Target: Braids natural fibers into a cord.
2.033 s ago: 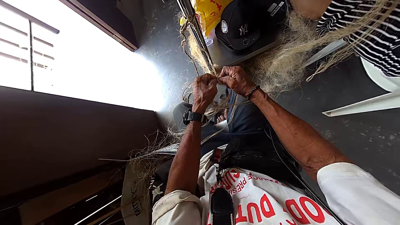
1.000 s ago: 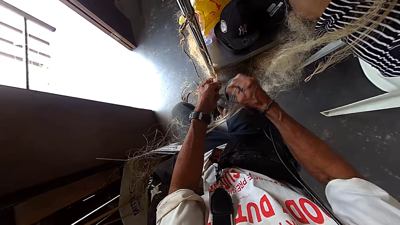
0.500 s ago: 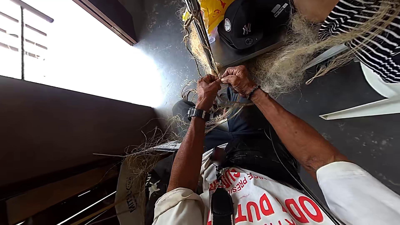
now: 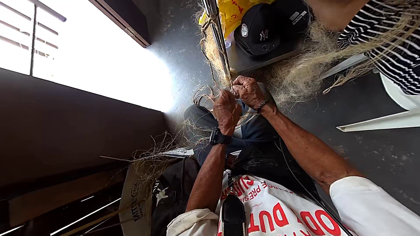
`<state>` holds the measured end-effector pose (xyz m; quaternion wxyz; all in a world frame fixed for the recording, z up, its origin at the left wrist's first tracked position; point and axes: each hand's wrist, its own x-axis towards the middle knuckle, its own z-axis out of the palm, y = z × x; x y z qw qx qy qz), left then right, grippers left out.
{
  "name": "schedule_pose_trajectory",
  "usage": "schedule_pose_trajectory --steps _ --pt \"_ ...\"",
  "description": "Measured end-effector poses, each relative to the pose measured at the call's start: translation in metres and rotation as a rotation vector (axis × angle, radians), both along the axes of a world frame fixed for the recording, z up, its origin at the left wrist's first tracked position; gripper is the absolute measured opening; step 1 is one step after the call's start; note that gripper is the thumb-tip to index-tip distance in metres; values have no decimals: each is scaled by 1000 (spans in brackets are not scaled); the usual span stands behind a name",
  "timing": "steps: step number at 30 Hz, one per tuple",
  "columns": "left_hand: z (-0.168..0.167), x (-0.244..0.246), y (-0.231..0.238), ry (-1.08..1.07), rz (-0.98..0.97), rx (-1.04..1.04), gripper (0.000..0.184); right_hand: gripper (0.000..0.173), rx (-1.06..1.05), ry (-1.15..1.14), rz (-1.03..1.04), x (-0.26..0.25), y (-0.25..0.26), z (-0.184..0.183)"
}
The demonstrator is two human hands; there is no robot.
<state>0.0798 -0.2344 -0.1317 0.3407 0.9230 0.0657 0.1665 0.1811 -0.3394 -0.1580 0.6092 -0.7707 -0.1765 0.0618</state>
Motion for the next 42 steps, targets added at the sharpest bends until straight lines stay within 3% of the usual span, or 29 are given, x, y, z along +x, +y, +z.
schedule_pose_trajectory --steps 7,9,12,14,17,19,21,25,28,31,35,37,39,41,42 --pt "-20 -10 -9 -84 -66 71 16 11 116 250 -13 -5 4 9" --pt "-19 -17 -8 -5 -105 10 9 11 162 360 -1 -7 5 13" --pt "-15 -18 -5 16 -42 -193 7 19 97 319 61 -4 -11 4" --pt "-11 -10 1 -30 70 -280 27 18 73 312 86 -9 -19 2" --pt "1 17 13 143 83 -332 64 8 143 327 60 -1 -10 -1" --pt "8 36 16 289 -3 -362 52 7 154 308 33 0 -5 3" --pt "15 49 18 411 -96 -440 17 8 159 278 34 0 -5 6" --pt "27 50 40 583 -171 -924 20 9 183 273 35 3 -21 4" --pt "38 33 79 484 -141 -1039 19 7 149 265 6 7 -29 6" --pt "59 -2 120 328 -43 -1097 25 17 69 206 -12 6 -39 7" --pt "52 -40 209 -97 11 -1268 32 20 -14 91 -38 14 -45 2" --pt "58 -63 254 -319 46 -1307 45 19 -21 83 -30 18 -49 1" --pt "73 -88 289 -511 210 -1297 55 16 15 95 -27 22 -51 -1" --pt "97 -108 301 -585 559 -1183 46 15 22 107 -26 24 -53 -1" --pt "108 -115 302 -516 747 -1028 36 14 21 98 -31 24 -54 -2"
